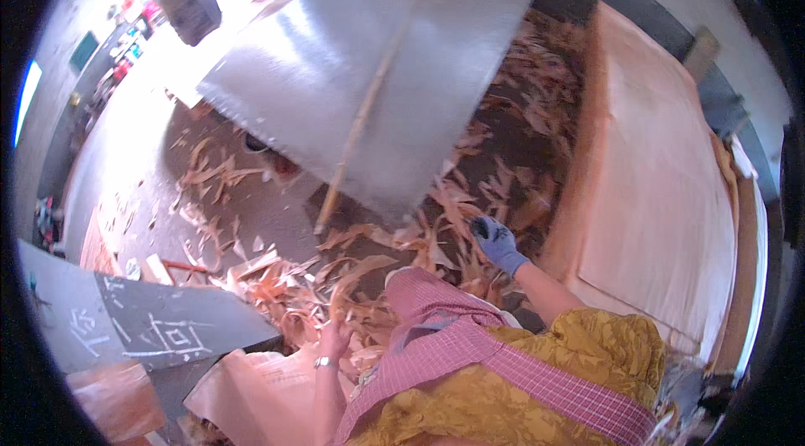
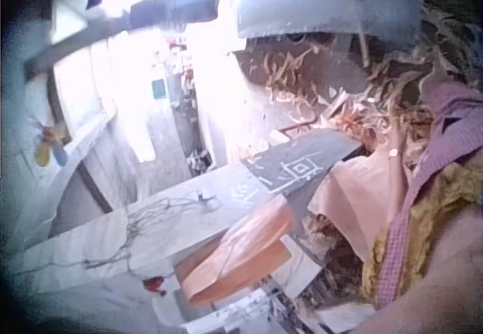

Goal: The person handles wood veneer sheets by lifting them from a stack, moving them to a work surface, and using a small blade to trim and patch sections.

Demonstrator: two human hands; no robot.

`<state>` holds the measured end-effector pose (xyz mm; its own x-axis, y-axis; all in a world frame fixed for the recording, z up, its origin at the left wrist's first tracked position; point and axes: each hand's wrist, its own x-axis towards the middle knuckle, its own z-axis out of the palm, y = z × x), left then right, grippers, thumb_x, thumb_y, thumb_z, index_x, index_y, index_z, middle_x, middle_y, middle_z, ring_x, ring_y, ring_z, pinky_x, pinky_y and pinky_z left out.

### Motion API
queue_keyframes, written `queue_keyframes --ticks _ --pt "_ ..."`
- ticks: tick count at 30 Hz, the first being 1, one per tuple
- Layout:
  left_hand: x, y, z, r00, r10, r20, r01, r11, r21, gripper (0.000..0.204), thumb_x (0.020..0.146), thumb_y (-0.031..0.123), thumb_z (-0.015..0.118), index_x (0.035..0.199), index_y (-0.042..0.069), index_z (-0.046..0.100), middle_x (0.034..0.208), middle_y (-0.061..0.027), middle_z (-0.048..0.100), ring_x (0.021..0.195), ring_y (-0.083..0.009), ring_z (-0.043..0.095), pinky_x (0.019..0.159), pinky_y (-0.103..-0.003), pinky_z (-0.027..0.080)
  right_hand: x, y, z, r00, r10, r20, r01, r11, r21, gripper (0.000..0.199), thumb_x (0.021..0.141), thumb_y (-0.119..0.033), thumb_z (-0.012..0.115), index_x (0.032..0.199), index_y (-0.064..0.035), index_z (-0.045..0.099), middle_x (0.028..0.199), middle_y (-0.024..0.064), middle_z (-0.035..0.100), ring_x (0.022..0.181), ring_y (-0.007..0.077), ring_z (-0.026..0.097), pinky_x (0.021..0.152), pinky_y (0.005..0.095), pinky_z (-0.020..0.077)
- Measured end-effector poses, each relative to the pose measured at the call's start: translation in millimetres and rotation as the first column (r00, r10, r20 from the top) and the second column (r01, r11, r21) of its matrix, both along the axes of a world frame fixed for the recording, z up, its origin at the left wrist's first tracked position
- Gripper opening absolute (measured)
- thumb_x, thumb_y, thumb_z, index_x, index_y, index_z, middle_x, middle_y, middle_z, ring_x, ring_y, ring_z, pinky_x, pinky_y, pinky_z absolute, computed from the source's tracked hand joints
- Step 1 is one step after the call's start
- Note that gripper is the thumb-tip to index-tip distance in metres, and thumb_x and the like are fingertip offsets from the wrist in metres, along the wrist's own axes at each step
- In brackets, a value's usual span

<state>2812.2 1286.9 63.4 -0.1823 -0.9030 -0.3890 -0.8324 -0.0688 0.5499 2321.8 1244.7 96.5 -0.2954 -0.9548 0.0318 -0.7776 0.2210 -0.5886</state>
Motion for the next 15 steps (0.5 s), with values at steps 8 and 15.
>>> queue_keyframes --ticks 8,15 --pt "139 -235 5 0.936 0.045 -0.349 -0.028 0.998 0.052 0.048 0.088 0.027 0.068 0.127 0.001 0.057 0.117 -0.0187 0.065 0.103 -0.027 0.067 0.088 -0.036 0.053 222 -309 -24 0.998 0.021 -0.064 -0.035 0.97 -0.24 0.038 0.088 -0.032 0.061 0.114 -0.0033 0.059 0.1 0.0255 0.064 0.091 0.0456 0.061 0.074 0.0489 0.0488" --pt "379 -274 -38 0.75 0.654 -0.095 -0.61 0.74 0.283 0.037 0.084 0.028 0.069 0.11 0.002 0.065 0.104 -0.0131 0.07 0.1 -0.0211 0.066 0.087 -0.034 0.051 264 -479 -85 0.927 -0.362 -0.096 0.342 0.923 -0.178 0.039 0.092 -0.028 0.058 0.115 0.0022 0.053 0.105 0.0268 0.062 0.093 0.0413 0.063 0.078 0.0488 0.0485"
